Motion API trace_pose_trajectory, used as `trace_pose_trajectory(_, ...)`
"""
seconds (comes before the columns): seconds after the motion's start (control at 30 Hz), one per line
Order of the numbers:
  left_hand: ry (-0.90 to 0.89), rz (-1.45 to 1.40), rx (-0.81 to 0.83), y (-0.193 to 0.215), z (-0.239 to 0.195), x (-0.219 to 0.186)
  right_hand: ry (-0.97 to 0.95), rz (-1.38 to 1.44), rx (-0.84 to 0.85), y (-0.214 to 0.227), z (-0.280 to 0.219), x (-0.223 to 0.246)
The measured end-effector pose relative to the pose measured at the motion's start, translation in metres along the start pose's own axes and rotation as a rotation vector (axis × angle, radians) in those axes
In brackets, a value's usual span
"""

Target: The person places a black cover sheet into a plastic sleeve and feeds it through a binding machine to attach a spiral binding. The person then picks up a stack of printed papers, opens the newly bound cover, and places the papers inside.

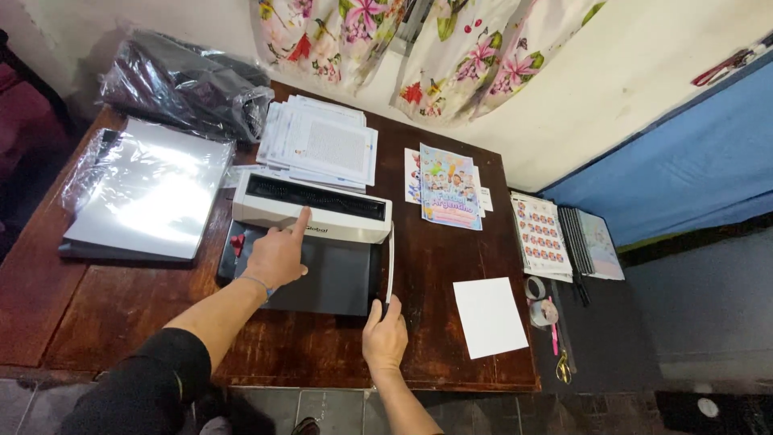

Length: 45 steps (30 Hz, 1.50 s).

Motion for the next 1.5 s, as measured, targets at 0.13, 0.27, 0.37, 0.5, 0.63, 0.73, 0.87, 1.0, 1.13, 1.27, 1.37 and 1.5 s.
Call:
trace_pose_trajectory(0.13,-0.001,0.002,0.023,0.000,0.000,0.000,0.001,0.034,-0.036,-0.006,0.000,-0.004)
trace_pose_trajectory(0.27,-0.003,-0.008,0.013,0.002,-0.001,0.000,-0.025,0.089,-0.016,-0.006,0.001,-0.003)
trace_pose_trajectory(0.37,-0.008,-0.015,0.005,0.004,-0.003,-0.001,-0.030,0.094,-0.017,-0.007,0.001,-0.005)
trace_pose_trajectory(0.5,0.003,-0.004,0.002,0.006,-0.006,-0.003,0.016,0.117,-0.044,-0.008,0.000,-0.006)
trace_pose_trajectory(0.63,0.012,0.021,0.046,0.005,-0.002,-0.003,-0.088,0.091,0.110,0.007,0.001,0.006)
trace_pose_trajectory(0.73,0.008,0.035,0.049,0.001,-0.001,-0.001,-0.062,0.088,0.067,-0.001,0.000,-0.003)
trace_pose_trajectory(0.87,0.005,0.015,0.021,0.004,-0.002,-0.003,-0.014,0.106,0.033,-0.004,0.002,-0.006)
trace_pose_trajectory(1.0,0.022,0.024,0.039,0.006,-0.004,-0.005,-0.003,0.116,0.027,-0.001,0.002,-0.005)
trace_pose_trajectory(1.13,0.014,0.000,0.013,0.002,-0.002,-0.003,-0.003,0.130,0.026,-0.002,0.002,-0.007)
trace_pose_trajectory(1.27,0.012,0.005,0.012,0.002,-0.002,-0.003,-0.004,0.123,0.044,0.003,0.004,-0.004)
trace_pose_trajectory(1.37,0.015,-0.003,0.008,0.002,-0.003,-0.003,0.002,0.125,0.051,0.009,0.004,-0.001)
trace_pose_trajectory(1.5,0.022,-0.002,0.013,0.000,-0.002,-0.003,-0.040,0.101,0.108,0.019,0.010,0.005)
Point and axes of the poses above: each hand's wrist, its own z-axis towards the middle knuckle, its own y-axis out of the back of the hand, x = y × z, the point moved 1 cm from there along z, towards the middle knuckle
